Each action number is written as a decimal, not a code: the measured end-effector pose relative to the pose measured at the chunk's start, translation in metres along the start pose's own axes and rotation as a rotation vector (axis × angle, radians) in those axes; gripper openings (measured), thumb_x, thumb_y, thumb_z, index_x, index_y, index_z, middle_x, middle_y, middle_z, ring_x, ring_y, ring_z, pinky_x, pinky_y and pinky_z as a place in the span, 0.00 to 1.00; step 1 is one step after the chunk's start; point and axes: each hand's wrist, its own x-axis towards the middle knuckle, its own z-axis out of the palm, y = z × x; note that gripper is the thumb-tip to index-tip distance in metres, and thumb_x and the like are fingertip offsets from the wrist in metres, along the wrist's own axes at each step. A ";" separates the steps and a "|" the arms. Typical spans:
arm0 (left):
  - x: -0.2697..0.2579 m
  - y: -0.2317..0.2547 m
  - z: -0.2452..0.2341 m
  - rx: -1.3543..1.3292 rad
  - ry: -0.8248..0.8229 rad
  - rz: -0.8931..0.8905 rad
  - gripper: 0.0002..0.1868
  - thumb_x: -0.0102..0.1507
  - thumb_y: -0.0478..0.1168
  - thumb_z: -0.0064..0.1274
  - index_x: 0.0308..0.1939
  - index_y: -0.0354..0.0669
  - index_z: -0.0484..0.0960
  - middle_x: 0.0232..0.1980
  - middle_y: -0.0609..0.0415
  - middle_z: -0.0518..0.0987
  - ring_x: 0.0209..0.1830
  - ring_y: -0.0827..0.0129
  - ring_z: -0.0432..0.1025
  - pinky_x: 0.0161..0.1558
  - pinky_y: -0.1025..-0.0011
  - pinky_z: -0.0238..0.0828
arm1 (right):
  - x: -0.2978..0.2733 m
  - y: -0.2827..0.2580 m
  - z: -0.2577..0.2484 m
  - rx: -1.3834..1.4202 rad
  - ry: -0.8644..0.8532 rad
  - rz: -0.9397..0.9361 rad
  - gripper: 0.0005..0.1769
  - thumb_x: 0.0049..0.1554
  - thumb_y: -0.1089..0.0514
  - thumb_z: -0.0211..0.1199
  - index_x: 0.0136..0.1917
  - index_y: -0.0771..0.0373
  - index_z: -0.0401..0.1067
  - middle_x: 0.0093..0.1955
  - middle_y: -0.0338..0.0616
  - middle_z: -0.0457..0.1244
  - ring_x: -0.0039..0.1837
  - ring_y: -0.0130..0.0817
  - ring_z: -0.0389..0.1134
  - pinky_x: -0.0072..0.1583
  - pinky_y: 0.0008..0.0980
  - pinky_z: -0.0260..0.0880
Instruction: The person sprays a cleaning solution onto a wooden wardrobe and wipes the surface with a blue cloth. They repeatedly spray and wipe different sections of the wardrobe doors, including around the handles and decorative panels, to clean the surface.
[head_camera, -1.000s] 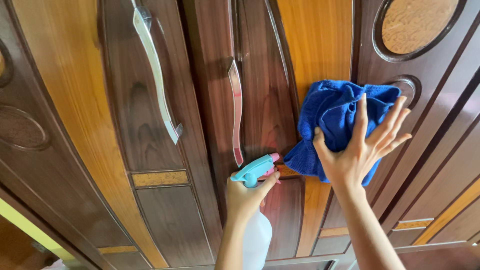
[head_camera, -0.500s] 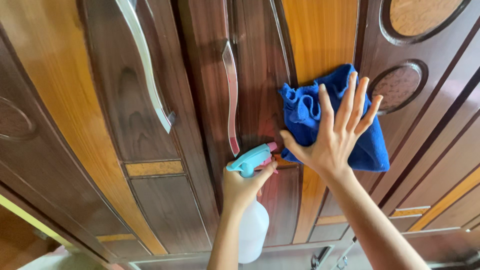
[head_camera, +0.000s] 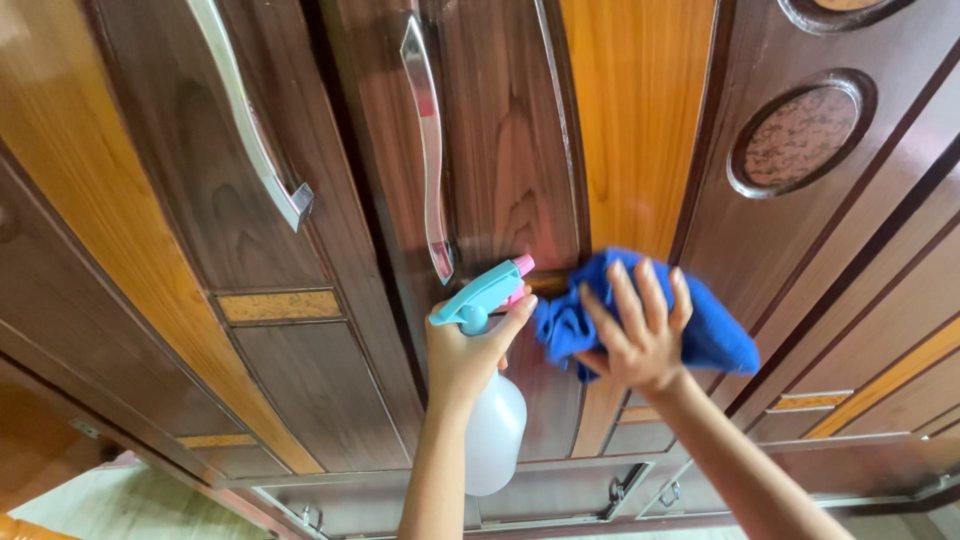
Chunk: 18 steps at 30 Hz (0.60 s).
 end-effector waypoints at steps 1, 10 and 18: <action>-0.002 0.000 0.001 0.003 0.006 0.000 0.15 0.56 0.41 0.68 0.42 0.36 0.89 0.32 0.59 0.88 0.11 0.82 0.65 0.14 0.77 0.59 | -0.024 -0.004 0.005 -0.009 -0.017 -0.021 0.34 0.61 0.30 0.56 0.66 0.56 0.77 0.72 0.57 0.61 0.74 0.60 0.59 0.74 0.66 0.47; -0.028 -0.003 0.015 0.123 0.094 -0.037 0.16 0.56 0.46 0.66 0.43 0.40 0.91 0.26 0.61 0.86 0.10 0.82 0.62 0.15 0.79 0.56 | -0.140 -0.010 0.016 0.026 -0.334 -0.187 0.37 0.53 0.31 0.59 0.74 0.36 0.68 0.80 0.35 0.55 0.78 0.41 0.54 0.76 0.60 0.38; -0.047 0.006 0.031 0.162 0.135 -0.102 0.18 0.55 0.47 0.67 0.45 0.43 0.91 0.25 0.62 0.85 0.10 0.82 0.63 0.14 0.78 0.59 | -0.030 0.080 -0.022 0.048 -0.201 -0.184 0.43 0.48 0.31 0.69 0.73 0.48 0.71 0.78 0.47 0.58 0.78 0.51 0.54 0.74 0.68 0.35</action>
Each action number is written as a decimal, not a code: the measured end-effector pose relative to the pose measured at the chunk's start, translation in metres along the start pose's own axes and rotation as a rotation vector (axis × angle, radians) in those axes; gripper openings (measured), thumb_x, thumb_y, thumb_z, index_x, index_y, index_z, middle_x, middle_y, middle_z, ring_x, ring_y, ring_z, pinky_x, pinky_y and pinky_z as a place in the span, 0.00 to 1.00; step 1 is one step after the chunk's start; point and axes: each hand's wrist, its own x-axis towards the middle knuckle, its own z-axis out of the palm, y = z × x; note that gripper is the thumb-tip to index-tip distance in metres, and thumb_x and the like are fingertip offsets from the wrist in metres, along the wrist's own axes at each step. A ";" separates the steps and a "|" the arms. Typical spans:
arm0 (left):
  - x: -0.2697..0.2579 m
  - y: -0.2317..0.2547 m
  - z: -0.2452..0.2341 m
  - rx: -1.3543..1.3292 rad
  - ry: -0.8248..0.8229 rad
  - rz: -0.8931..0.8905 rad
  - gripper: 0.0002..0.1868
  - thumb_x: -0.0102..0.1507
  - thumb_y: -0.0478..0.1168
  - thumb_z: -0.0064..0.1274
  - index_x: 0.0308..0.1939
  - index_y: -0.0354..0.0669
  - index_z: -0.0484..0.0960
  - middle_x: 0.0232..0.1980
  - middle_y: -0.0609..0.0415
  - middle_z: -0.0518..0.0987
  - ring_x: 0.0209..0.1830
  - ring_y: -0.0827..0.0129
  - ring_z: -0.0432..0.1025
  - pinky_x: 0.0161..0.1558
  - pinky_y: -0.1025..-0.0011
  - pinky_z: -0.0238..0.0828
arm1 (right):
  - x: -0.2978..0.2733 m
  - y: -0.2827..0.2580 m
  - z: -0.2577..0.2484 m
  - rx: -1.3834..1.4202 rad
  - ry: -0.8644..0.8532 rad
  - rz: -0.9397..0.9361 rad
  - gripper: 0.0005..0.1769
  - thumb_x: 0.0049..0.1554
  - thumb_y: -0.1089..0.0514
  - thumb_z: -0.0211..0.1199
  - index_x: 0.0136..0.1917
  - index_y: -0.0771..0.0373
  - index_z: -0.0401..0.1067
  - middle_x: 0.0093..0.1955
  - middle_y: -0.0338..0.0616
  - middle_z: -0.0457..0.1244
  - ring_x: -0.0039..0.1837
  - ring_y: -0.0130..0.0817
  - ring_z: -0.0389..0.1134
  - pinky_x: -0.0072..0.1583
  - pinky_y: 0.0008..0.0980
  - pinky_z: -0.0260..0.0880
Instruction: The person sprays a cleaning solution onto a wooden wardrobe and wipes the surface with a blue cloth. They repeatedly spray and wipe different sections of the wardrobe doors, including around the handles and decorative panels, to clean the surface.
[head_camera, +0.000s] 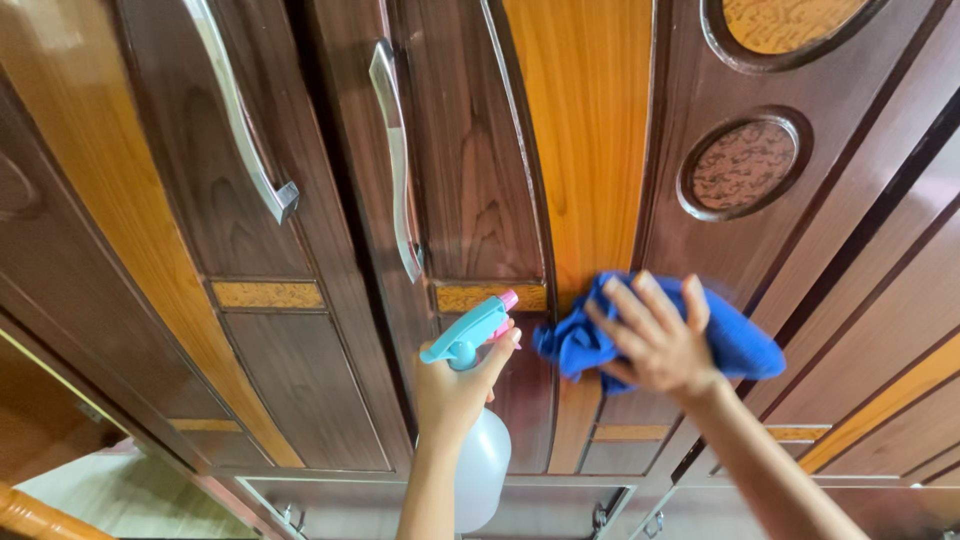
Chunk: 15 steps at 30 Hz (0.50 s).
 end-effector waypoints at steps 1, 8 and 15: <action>-0.003 0.000 0.002 0.012 0.002 -0.006 0.18 0.55 0.48 0.67 0.45 0.43 0.91 0.25 0.62 0.86 0.10 0.82 0.63 0.14 0.78 0.59 | 0.013 0.016 -0.011 -0.006 -0.022 0.012 0.45 0.45 0.31 0.70 0.72 0.49 0.72 0.77 0.50 0.58 0.78 0.54 0.54 0.74 0.70 0.34; -0.022 0.000 0.029 0.001 0.030 0.009 0.19 0.54 0.48 0.68 0.46 0.45 0.92 0.25 0.62 0.85 0.12 0.83 0.63 0.15 0.78 0.63 | 0.096 0.110 -0.078 0.015 0.053 -0.054 0.44 0.53 0.38 0.76 0.77 0.56 0.73 0.84 0.55 0.55 0.85 0.58 0.49 0.78 0.72 0.31; -0.034 0.001 0.052 -0.062 0.009 0.004 0.15 0.55 0.44 0.68 0.43 0.43 0.91 0.30 0.60 0.88 0.16 0.84 0.69 0.15 0.79 0.64 | 0.133 0.163 -0.102 -0.010 0.138 0.168 0.38 0.58 0.49 0.65 0.78 0.63 0.65 0.81 0.64 0.52 0.84 0.65 0.47 0.77 0.75 0.30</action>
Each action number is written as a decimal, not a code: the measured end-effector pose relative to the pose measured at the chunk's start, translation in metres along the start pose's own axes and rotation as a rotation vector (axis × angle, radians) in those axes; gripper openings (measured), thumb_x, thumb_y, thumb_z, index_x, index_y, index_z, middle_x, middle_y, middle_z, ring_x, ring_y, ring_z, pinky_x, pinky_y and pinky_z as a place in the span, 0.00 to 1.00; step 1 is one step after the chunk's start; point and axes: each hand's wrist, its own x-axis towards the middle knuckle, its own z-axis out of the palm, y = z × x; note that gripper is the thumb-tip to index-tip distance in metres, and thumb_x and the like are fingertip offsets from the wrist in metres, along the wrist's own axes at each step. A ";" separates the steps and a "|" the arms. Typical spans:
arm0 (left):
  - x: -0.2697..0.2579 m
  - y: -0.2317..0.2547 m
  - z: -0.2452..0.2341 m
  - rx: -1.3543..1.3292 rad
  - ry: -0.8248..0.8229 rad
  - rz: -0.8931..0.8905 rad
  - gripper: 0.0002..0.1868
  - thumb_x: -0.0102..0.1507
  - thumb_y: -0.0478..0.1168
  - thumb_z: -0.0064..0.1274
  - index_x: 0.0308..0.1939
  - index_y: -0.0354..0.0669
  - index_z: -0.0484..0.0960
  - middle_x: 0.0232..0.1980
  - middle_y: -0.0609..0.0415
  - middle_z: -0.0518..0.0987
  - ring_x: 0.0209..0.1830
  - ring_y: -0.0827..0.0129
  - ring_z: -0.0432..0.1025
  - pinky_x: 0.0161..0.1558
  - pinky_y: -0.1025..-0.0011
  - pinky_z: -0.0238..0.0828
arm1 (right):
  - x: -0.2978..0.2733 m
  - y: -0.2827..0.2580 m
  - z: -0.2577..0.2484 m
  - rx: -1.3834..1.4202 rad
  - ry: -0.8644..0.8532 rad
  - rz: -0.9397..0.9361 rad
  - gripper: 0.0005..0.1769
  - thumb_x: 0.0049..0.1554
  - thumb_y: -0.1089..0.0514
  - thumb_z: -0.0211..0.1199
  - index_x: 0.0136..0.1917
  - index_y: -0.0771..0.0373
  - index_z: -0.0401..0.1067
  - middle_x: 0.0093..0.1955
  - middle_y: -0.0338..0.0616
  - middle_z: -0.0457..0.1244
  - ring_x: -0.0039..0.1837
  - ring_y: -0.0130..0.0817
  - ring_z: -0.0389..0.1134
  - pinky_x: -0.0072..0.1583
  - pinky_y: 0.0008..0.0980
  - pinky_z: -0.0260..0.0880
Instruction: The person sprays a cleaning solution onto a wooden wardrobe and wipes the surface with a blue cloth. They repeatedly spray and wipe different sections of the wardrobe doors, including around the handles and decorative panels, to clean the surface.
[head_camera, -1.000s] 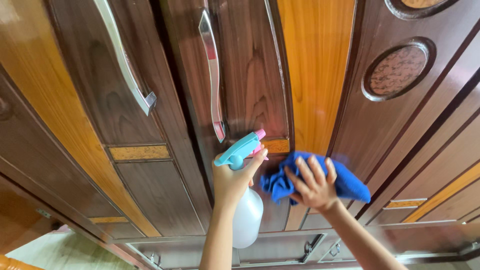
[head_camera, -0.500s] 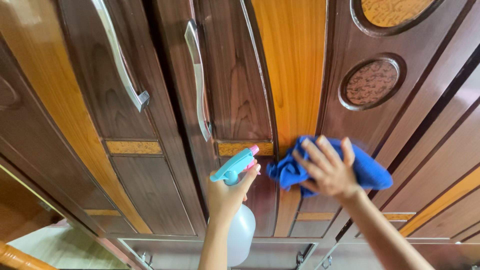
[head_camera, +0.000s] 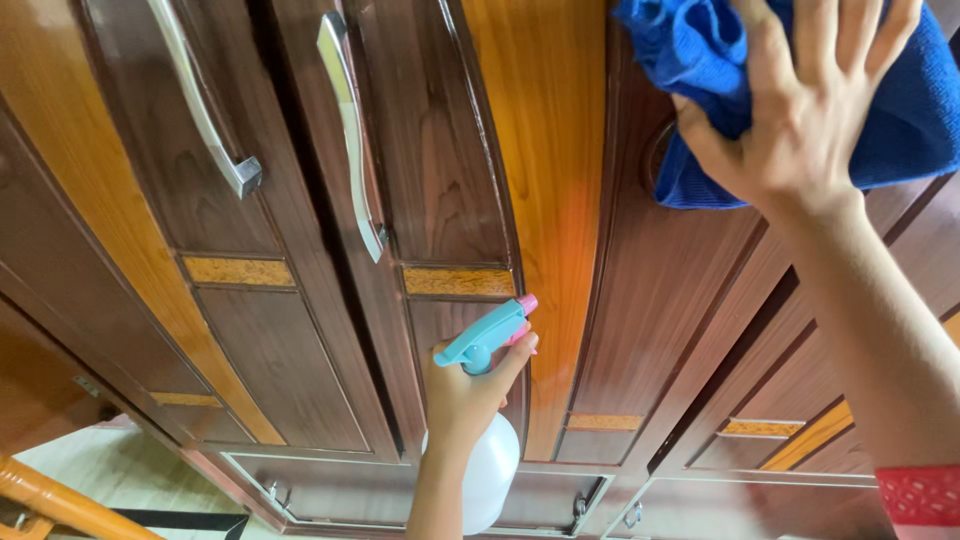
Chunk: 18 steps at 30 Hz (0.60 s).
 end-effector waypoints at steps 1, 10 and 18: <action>0.000 0.000 0.002 0.014 0.001 0.005 0.15 0.55 0.44 0.68 0.42 0.42 0.92 0.29 0.59 0.87 0.15 0.84 0.68 0.16 0.79 0.64 | -0.002 -0.003 0.002 0.006 0.015 -0.009 0.38 0.58 0.48 0.65 0.77 0.65 0.65 0.80 0.65 0.52 0.84 0.66 0.47 0.76 0.76 0.30; 0.004 -0.006 0.010 0.087 -0.003 -0.045 0.17 0.54 0.48 0.69 0.43 0.45 0.93 0.15 0.64 0.72 0.11 0.81 0.63 0.16 0.77 0.58 | -0.028 -0.036 0.004 0.035 -0.005 -0.031 0.39 0.61 0.42 0.61 0.77 0.69 0.70 0.83 0.69 0.51 0.84 0.69 0.46 0.75 0.77 0.33; 0.010 -0.006 0.020 0.070 0.001 -0.066 0.16 0.54 0.48 0.68 0.43 0.45 0.92 0.16 0.65 0.74 0.12 0.83 0.63 0.15 0.78 0.60 | -0.092 -0.054 0.035 -0.054 0.004 -0.068 0.35 0.63 0.36 0.59 0.73 0.62 0.76 0.81 0.59 0.59 0.83 0.60 0.53 0.78 0.70 0.39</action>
